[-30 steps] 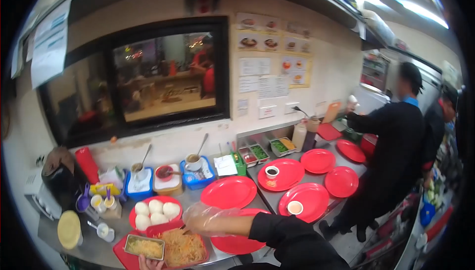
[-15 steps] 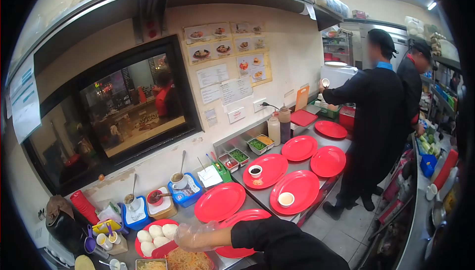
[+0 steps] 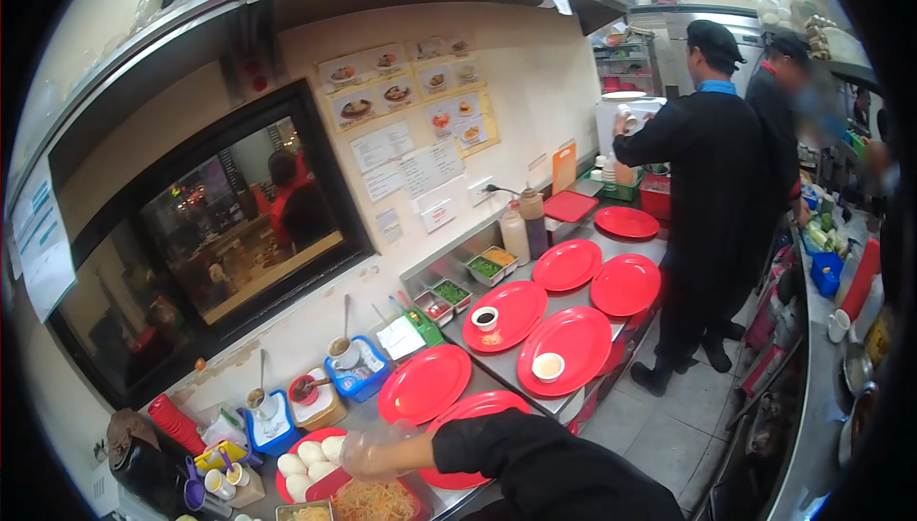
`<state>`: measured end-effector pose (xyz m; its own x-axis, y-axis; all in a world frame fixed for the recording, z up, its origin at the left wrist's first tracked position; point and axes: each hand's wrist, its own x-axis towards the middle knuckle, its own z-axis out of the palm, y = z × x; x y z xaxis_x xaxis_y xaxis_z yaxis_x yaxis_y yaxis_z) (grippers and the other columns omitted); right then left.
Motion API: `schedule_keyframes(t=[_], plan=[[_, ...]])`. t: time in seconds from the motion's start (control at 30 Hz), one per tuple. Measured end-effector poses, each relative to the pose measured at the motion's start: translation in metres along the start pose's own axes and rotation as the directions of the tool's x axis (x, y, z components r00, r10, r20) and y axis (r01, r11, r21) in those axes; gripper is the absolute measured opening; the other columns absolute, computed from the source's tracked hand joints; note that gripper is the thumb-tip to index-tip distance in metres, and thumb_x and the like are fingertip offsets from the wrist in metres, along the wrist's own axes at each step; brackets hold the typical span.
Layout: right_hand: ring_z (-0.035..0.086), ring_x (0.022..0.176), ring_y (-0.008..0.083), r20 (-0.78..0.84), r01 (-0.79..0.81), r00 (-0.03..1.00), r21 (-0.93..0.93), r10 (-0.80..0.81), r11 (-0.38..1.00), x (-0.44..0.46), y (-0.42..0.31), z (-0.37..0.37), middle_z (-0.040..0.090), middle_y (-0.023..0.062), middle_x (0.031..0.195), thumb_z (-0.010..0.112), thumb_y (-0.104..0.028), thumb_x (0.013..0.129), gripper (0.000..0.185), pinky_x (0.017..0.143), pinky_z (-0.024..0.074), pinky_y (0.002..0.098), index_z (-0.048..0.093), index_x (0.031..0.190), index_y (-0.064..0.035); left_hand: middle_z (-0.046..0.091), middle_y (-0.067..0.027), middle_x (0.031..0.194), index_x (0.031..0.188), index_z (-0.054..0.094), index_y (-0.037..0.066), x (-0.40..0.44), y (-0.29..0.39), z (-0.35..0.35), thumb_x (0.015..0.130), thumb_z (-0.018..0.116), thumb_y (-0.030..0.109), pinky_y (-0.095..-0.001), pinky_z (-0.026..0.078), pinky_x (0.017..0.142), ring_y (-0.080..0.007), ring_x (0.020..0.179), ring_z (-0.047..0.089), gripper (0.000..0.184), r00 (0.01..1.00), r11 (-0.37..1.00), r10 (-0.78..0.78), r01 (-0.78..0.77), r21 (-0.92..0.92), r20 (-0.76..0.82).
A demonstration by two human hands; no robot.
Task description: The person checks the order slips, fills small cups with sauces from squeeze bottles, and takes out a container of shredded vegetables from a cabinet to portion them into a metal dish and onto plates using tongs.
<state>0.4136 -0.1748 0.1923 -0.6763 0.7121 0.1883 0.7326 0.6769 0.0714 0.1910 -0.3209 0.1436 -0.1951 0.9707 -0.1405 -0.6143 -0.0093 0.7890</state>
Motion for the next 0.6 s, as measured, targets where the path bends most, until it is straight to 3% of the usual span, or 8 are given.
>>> schedule_keyframes(t=[0.17,0.23,0.27,0.3,0.37,0.5,0.57,0.6], plan=[[0.061,0.059,0.0338,0.197,-0.035,0.98,0.026,0.029,0.999,-0.04,-0.001,-0.049,0.059,0.0207,0.067,0.062,-0.018,0.071,0.029,0.047,0.0437,0.0493,0.063,0.078,0.01,0.033,-0.0116,0.142,0.142,0.032,0.014,-0.001,0.008,-0.006,0.086,0.058,0.047,-0.0557,0.038,0.101,-0.0345,0.127,0.037,0.07,0.999,0.996,-0.029,0.026,-0.08,-0.044],[0.065,0.068,0.0243,0.076,0.038,0.996,0.056,-0.042,0.998,-0.058,0.006,-0.022,0.061,0.0127,0.079,0.05,-0.022,0.087,0.026,0.048,0.0467,0.0397,0.066,0.091,-0.0025,0.033,-0.0116,0.143,0.142,0.032,0.014,-0.005,0.016,-0.006,0.087,0.057,0.047,-0.0549,0.039,0.099,-0.0338,0.128,0.038,0.069,0.996,0.996,-0.036,0.029,-0.085,-0.086],[0.064,0.066,0.0272,0.061,-0.147,0.989,0.379,0.134,0.914,-0.083,-0.008,-0.039,0.061,0.0138,0.08,0.049,-0.023,0.088,0.028,0.049,0.0472,0.0413,0.063,0.101,-0.0022,0.034,-0.0113,0.143,0.142,0.032,0.015,-0.008,0.02,-0.004,0.088,0.056,0.048,-0.0545,0.039,0.099,-0.0336,0.127,0.039,0.068,0.996,0.995,-0.034,0.027,-0.093,-0.082],[0.063,0.064,0.0301,0.108,-0.304,0.944,0.651,0.312,0.695,-0.11,-0.027,-0.065,0.061,0.015,0.082,0.048,-0.024,0.09,0.032,0.049,0.0476,0.0429,0.06,0.111,-0.0019,0.034,-0.0113,0.143,0.142,0.032,0.015,-0.009,0.024,-0.005,0.088,0.056,0.048,-0.0545,0.039,0.099,-0.0336,0.127,0.039,0.068,0.995,0.995,-0.037,0.028,-0.095,-0.096],[0.062,0.067,0.0333,0.14,-0.292,0.955,0.312,0.26,0.904,-0.144,-0.048,-0.064,0.061,0.0159,0.086,0.045,-0.025,0.092,0.044,0.054,0.0495,0.046,0.042,0.13,-0.0031,0.035,-0.011,0.142,0.141,0.033,0.015,-0.01,0.028,-0.004,0.089,0.055,0.048,-0.0539,0.04,0.099,-0.0331,0.127,0.04,0.066,0.998,0.997,-0.033,0.03,-0.068,-0.05],[0.064,0.074,0.0344,0.106,-0.301,0.953,0.222,0.283,0.928,-0.187,-0.064,-0.001,0.061,0.0159,0.091,0.042,-0.026,0.095,0.049,0.058,0.0508,0.0471,0.028,0.139,-0.0071,0.038,-0.0129,0.141,0.141,0.035,0.014,-0.008,0.026,0.011,0.089,0.053,0.05,-0.0521,0.041,0.098,-0.0335,0.126,0.041,0.065,0.998,0.999,-0.019,0.017,-0.041,-0.053],[0.063,0.087,0.0344,0.306,-0.362,0.905,0.184,0.297,0.914,-0.189,-0.051,0.061,0.059,0.0188,0.1,0.04,-0.031,0.096,0.048,0.063,0.0525,0.0457,0.033,0.137,-0.0068,0.039,-0.013,0.14,0.139,0.036,0.014,-0.012,0.017,0.02,0.089,0.053,0.049,-0.0513,0.042,0.097,-0.0337,0.125,0.042,0.064,0.998,1.0,-0.005,0.005,-0.008,-0.065],[0.063,0.087,0.0344,0.286,-0.387,0.901,0.185,0.327,0.903,-0.195,-0.047,0.031,0.059,0.0188,0.1,0.04,-0.031,0.096,0.048,0.063,0.0525,0.0457,0.033,0.137,-0.0068,0.041,-0.0131,0.139,0.138,0.037,0.013,-0.014,0.011,0.035,0.089,0.054,0.049,-0.0505,0.042,0.096,-0.0338,0.124,0.043,0.063,0.997,1.0,0.013,-0.011,0.017,-0.07]])
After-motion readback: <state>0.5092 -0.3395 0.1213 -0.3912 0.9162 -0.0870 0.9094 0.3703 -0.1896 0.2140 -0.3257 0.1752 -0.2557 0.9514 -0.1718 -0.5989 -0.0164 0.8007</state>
